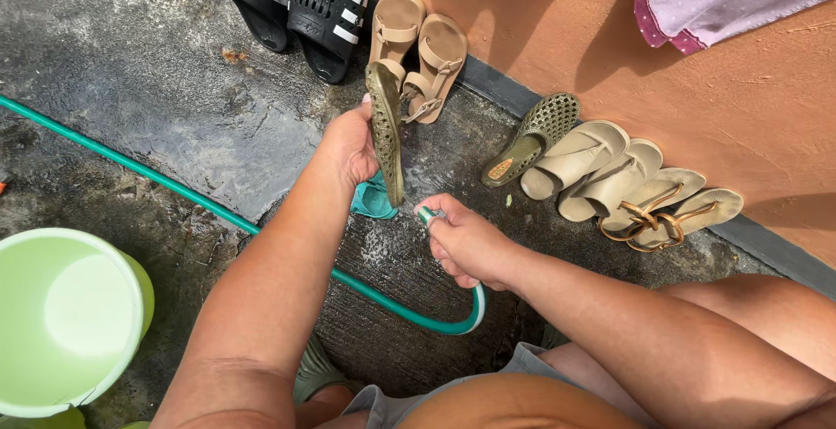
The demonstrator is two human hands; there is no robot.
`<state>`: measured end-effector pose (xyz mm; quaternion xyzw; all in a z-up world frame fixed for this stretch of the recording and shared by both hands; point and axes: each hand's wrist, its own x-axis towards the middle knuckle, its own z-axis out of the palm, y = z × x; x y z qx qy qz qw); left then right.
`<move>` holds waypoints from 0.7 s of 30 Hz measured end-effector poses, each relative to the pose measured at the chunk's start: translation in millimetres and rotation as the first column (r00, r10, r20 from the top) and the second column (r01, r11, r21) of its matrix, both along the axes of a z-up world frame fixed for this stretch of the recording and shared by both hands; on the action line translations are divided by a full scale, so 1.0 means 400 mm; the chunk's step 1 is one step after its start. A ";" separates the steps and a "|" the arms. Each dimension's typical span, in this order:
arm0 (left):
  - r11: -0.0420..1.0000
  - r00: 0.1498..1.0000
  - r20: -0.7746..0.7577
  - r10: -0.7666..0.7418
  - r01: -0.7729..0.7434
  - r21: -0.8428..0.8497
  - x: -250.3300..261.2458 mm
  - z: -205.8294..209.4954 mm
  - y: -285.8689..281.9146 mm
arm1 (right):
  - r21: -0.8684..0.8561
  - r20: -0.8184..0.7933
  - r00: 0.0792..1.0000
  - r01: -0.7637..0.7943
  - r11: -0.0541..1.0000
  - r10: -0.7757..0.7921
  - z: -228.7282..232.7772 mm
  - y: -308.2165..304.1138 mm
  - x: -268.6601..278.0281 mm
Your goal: The person washes various types of footwear including sandals, crocs, and slippers by spraying them with water from a hose and scrubbing them by hand.
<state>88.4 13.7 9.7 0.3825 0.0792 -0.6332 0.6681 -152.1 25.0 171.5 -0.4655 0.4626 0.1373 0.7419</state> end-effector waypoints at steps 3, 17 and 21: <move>1.000 0.999 -0.038 0.014 -0.013 0.025 0.018 0.025 0.004 | 0.020 0.005 0.999 0.032 0.999 -0.032 -0.026 0.015 -0.016; 0.984 0.994 -0.015 -0.105 0.101 -0.147 0.007 0.148 0.043 | -0.089 0.258 0.966 0.037 0.995 -0.012 0.065 -0.021 -0.022; 0.945 0.946 0.095 -0.311 0.318 -0.079 0.010 0.096 0.049 | -0.044 0.275 0.960 0.070 0.997 -0.055 0.079 -0.025 -0.028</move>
